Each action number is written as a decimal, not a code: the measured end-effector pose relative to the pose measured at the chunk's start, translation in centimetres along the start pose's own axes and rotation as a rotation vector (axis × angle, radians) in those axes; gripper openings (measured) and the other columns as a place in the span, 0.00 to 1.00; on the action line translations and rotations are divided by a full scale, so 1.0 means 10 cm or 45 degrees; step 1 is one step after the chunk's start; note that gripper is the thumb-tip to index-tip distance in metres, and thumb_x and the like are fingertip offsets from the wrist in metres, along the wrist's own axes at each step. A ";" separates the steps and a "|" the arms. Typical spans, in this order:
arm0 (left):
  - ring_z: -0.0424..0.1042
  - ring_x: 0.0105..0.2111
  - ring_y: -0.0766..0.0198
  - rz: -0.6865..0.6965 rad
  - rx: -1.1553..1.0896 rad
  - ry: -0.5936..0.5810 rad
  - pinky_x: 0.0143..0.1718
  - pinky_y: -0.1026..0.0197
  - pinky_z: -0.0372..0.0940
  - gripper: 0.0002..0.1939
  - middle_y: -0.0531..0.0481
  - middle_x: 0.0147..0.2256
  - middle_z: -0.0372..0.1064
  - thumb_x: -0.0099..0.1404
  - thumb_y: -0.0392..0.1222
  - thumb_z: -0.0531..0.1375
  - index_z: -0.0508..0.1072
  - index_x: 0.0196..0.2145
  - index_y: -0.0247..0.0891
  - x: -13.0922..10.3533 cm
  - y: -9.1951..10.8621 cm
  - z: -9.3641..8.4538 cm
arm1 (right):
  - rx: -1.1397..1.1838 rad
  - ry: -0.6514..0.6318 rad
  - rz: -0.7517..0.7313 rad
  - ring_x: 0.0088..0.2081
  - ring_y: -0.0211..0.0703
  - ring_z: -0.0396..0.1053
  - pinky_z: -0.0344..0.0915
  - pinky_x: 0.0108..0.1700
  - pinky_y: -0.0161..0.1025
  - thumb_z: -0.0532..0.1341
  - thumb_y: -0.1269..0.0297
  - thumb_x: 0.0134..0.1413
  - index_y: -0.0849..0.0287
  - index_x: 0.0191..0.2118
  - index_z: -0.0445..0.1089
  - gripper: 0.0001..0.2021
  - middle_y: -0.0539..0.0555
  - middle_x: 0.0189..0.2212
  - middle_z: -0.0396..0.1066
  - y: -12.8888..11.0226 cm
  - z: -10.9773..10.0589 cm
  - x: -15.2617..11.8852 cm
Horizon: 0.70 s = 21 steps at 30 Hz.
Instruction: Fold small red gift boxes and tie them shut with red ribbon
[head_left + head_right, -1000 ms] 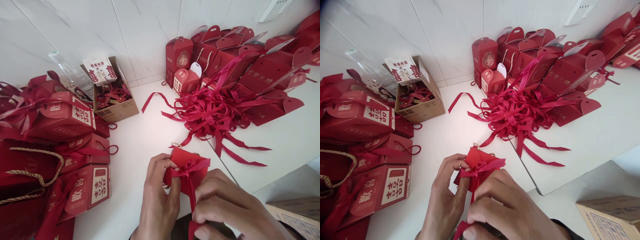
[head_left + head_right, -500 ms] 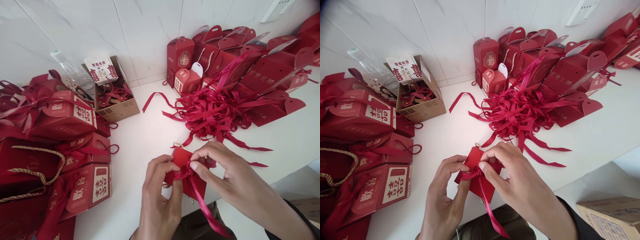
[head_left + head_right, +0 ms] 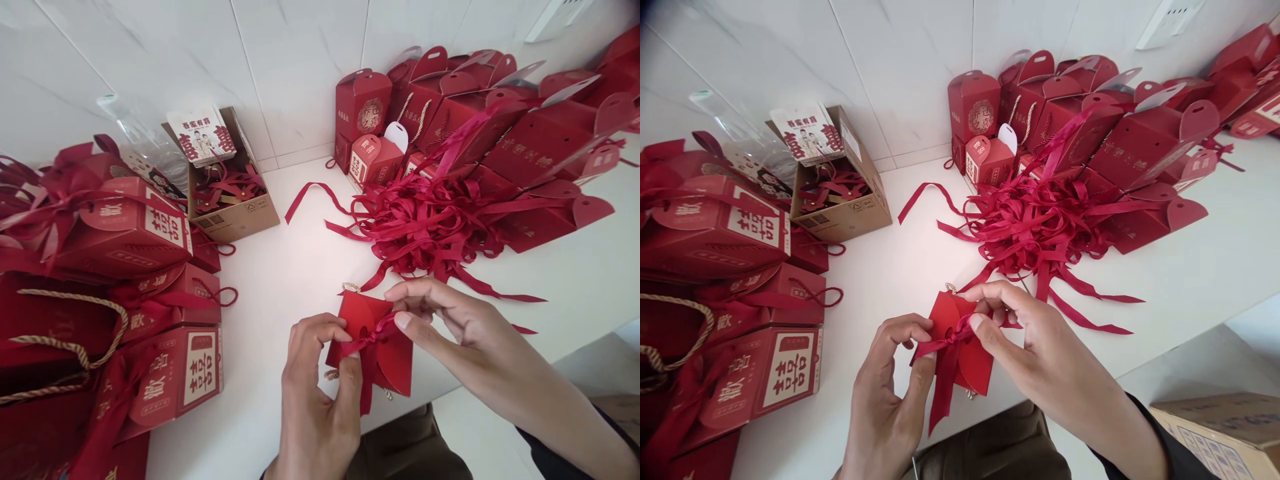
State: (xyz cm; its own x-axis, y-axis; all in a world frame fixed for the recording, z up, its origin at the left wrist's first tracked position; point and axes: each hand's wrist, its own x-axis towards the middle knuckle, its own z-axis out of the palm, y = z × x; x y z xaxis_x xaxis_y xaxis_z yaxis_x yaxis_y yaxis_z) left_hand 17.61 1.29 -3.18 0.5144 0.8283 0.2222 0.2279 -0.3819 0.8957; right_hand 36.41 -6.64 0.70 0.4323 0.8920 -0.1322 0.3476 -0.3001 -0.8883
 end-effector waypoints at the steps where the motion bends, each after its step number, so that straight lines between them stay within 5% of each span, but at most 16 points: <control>1: 0.73 0.44 0.63 0.005 0.005 -0.005 0.40 0.64 0.69 0.14 0.52 0.44 0.72 0.68 0.28 0.56 0.69 0.44 0.47 0.00 0.00 0.01 | -0.055 -0.003 -0.007 0.46 0.45 0.74 0.73 0.43 0.38 0.63 0.47 0.68 0.43 0.50 0.75 0.11 0.48 0.44 0.77 -0.01 0.00 0.00; 11: 0.72 0.47 0.61 -0.018 0.040 0.019 0.41 0.63 0.70 0.08 0.50 0.49 0.69 0.70 0.34 0.60 0.75 0.42 0.47 -0.03 0.07 0.09 | -0.221 0.009 -0.145 0.40 0.43 0.75 0.70 0.29 0.34 0.60 0.53 0.69 0.47 0.40 0.74 0.08 0.49 0.42 0.77 -0.07 0.03 -0.03; 17: 0.71 0.44 0.63 0.033 0.153 0.048 0.42 0.62 0.69 0.13 0.51 0.45 0.71 0.70 0.32 0.61 0.71 0.48 0.48 0.00 -0.01 0.01 | -0.245 0.107 -0.279 0.45 0.46 0.77 0.71 0.46 0.43 0.61 0.55 0.70 0.45 0.42 0.77 0.08 0.48 0.41 0.79 -0.01 0.02 0.00; 21: 0.70 0.38 0.65 -0.009 0.069 0.074 0.36 0.65 0.67 0.07 0.53 0.41 0.70 0.72 0.35 0.62 0.74 0.42 0.48 0.01 0.03 0.02 | -0.174 0.073 -0.138 0.51 0.49 0.76 0.74 0.44 0.42 0.60 0.52 0.71 0.41 0.50 0.78 0.10 0.48 0.49 0.80 0.00 0.00 -0.03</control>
State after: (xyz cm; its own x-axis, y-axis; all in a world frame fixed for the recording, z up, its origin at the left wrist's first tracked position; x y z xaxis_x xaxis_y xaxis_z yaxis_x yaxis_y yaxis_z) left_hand 17.94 1.14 -2.97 0.4638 0.8529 0.2396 0.2768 -0.3964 0.8753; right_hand 36.30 -6.90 0.77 0.4316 0.9020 -0.0098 0.5029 -0.2497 -0.8275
